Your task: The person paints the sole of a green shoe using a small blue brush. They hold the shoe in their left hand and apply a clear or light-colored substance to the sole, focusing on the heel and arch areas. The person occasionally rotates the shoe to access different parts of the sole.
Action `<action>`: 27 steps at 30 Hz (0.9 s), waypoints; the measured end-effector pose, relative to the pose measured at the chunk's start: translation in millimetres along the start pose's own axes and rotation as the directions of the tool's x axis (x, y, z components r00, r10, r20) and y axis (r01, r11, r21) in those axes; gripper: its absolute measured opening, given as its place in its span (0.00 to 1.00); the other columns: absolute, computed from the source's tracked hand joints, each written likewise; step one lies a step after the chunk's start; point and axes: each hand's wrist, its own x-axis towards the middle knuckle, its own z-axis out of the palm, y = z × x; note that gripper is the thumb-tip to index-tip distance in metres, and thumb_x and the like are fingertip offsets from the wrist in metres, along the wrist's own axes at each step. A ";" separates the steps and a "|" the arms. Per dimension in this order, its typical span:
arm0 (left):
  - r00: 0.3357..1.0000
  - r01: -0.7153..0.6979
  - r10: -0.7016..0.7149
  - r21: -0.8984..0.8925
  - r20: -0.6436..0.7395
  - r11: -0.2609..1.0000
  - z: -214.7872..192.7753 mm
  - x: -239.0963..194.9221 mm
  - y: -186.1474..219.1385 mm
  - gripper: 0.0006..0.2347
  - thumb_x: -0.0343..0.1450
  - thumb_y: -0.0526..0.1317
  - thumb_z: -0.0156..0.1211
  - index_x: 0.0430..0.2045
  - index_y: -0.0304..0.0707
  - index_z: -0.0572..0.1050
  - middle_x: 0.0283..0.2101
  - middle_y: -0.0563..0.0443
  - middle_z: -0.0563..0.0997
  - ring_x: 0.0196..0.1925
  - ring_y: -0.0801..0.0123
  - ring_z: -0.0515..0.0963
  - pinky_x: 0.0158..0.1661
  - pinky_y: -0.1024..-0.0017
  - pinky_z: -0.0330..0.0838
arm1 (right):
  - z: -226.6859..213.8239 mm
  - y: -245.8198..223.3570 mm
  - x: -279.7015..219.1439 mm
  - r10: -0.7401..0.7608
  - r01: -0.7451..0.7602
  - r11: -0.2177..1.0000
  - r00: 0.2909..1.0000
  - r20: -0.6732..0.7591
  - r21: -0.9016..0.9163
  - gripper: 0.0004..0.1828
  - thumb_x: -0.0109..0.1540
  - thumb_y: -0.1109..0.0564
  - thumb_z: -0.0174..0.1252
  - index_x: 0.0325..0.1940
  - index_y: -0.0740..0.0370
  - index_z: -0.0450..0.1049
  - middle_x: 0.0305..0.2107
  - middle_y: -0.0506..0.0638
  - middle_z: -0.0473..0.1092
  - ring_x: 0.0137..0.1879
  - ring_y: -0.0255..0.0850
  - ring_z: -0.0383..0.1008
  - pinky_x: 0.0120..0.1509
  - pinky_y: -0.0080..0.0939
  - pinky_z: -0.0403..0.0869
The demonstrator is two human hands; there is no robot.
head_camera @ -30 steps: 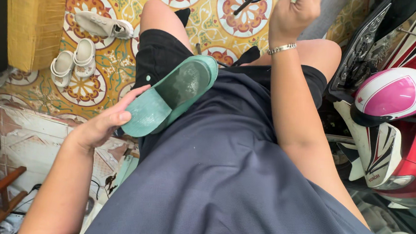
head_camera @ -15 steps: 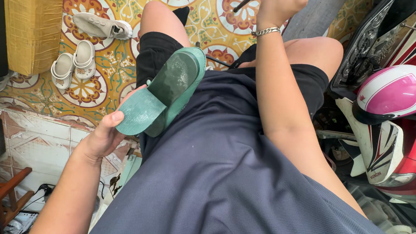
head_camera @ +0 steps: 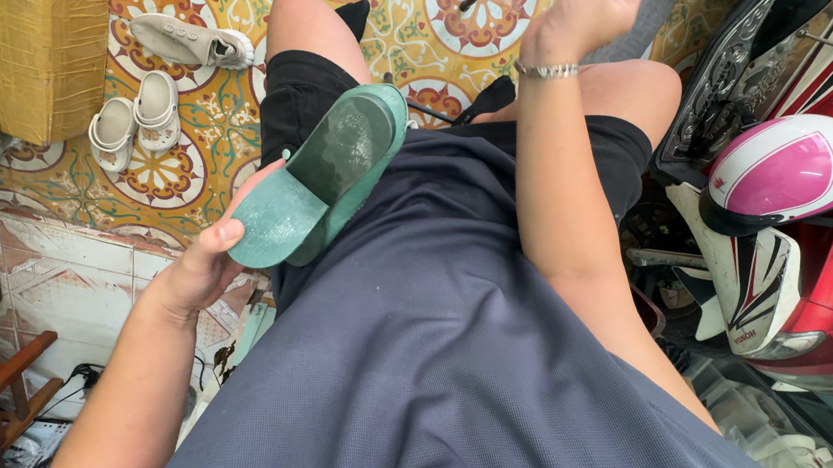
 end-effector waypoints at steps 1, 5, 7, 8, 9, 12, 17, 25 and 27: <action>1.000 -0.017 0.017 0.005 0.002 1.000 1.5 -0.1 -0.3 0.49 0.60 0.64 0.59 0.75 0.40 0.48 0.75 0.44 0.58 0.76 0.60 0.59 0.69 0.61 0.52 | -1.4 -4.7 1.6 0.032 -0.038 0.993 0.998 0.054 0.115 0.09 0.65 0.73 0.56 0.37 0.64 0.65 0.26 0.45 0.66 0.28 0.30 0.64 0.32 0.33 0.66; 0.999 -0.039 0.039 0.019 -0.002 0.999 5.6 -0.4 -2.8 0.49 0.61 0.64 0.58 0.75 0.40 0.47 0.75 0.44 0.57 0.76 0.59 0.58 0.70 0.60 0.51 | -12.9 -21.1 -0.1 0.153 -0.161 0.969 0.987 0.056 0.188 0.02 0.67 0.69 0.53 0.40 0.68 0.68 0.28 0.52 0.72 0.31 0.37 0.74 0.39 0.37 0.75; 1.000 -0.028 0.028 0.025 -0.006 0.999 6.5 -0.1 -2.9 0.49 0.61 0.65 0.58 0.75 0.41 0.47 0.75 0.44 0.57 0.76 0.59 0.58 0.69 0.59 0.52 | -17.7 -22.8 2.6 0.137 -0.164 0.961 0.982 0.133 0.221 0.02 0.68 0.69 0.54 0.41 0.69 0.68 0.30 0.52 0.73 0.32 0.36 0.74 0.40 0.37 0.75; 1.000 -0.029 0.029 0.028 -0.007 0.999 6.8 0.9 -2.8 0.49 0.61 0.65 0.58 0.75 0.41 0.47 0.75 0.44 0.57 0.76 0.59 0.58 0.69 0.59 0.52 | -19.3 -21.9 4.0 0.153 -0.179 0.962 0.979 0.134 0.205 0.03 0.67 0.70 0.54 0.40 0.69 0.67 0.30 0.52 0.73 0.33 0.37 0.74 0.41 0.38 0.76; 1.000 -0.028 0.028 0.030 -0.011 0.999 7.2 1.0 -2.8 0.49 0.61 0.65 0.57 0.75 0.41 0.47 0.75 0.44 0.57 0.76 0.58 0.58 0.69 0.59 0.52 | -21.1 -20.2 4.0 0.173 -0.197 0.962 0.976 0.135 0.188 0.04 0.67 0.70 0.55 0.40 0.68 0.67 0.30 0.52 0.73 0.33 0.37 0.74 0.41 0.38 0.76; 1.000 -0.004 0.005 0.032 -0.026 0.999 9.0 0.5 -2.1 0.48 0.61 0.66 0.59 0.75 0.42 0.48 0.74 0.44 0.58 0.75 0.58 0.59 0.67 0.58 0.54 | -24.8 -13.5 5.9 0.191 -0.203 0.970 0.977 0.097 0.136 0.05 0.66 0.71 0.55 0.40 0.68 0.67 0.30 0.52 0.73 0.34 0.37 0.74 0.42 0.37 0.76; 0.999 -0.036 0.037 0.030 -0.021 0.999 12.1 1.9 -4.7 0.48 0.62 0.65 0.59 0.75 0.42 0.48 0.75 0.45 0.58 0.75 0.60 0.58 0.69 0.60 0.52 | -25.6 -21.0 15.0 0.006 -0.039 0.987 0.980 0.200 0.158 0.04 0.68 0.69 0.58 0.41 0.67 0.70 0.28 0.49 0.71 0.31 0.31 0.68 0.36 0.33 0.70; 0.995 -0.094 0.094 -0.005 -0.025 0.996 18.5 3.0 -10.9 0.43 0.68 0.60 0.55 0.75 0.39 0.48 0.75 0.45 0.58 0.76 0.62 0.60 0.70 0.63 0.54 | 7.9 -183.7 -16.7 0.165 -0.202 0.975 0.940 0.299 0.097 0.04 0.75 0.64 0.54 0.51 0.69 0.69 0.36 0.54 0.70 0.42 0.39 0.71 0.47 0.39 0.71; 0.996 -0.092 0.091 -0.023 -0.025 0.996 22.5 4.5 -9.4 0.42 0.68 0.60 0.55 0.75 0.41 0.47 0.74 0.44 0.59 0.74 0.62 0.62 0.68 0.64 0.57 | 20.1 -228.0 -44.9 0.271 -0.307 0.950 0.900 0.340 0.055 0.07 0.76 0.63 0.53 0.56 0.71 0.69 0.38 0.54 0.70 0.42 0.37 0.69 0.47 0.35 0.69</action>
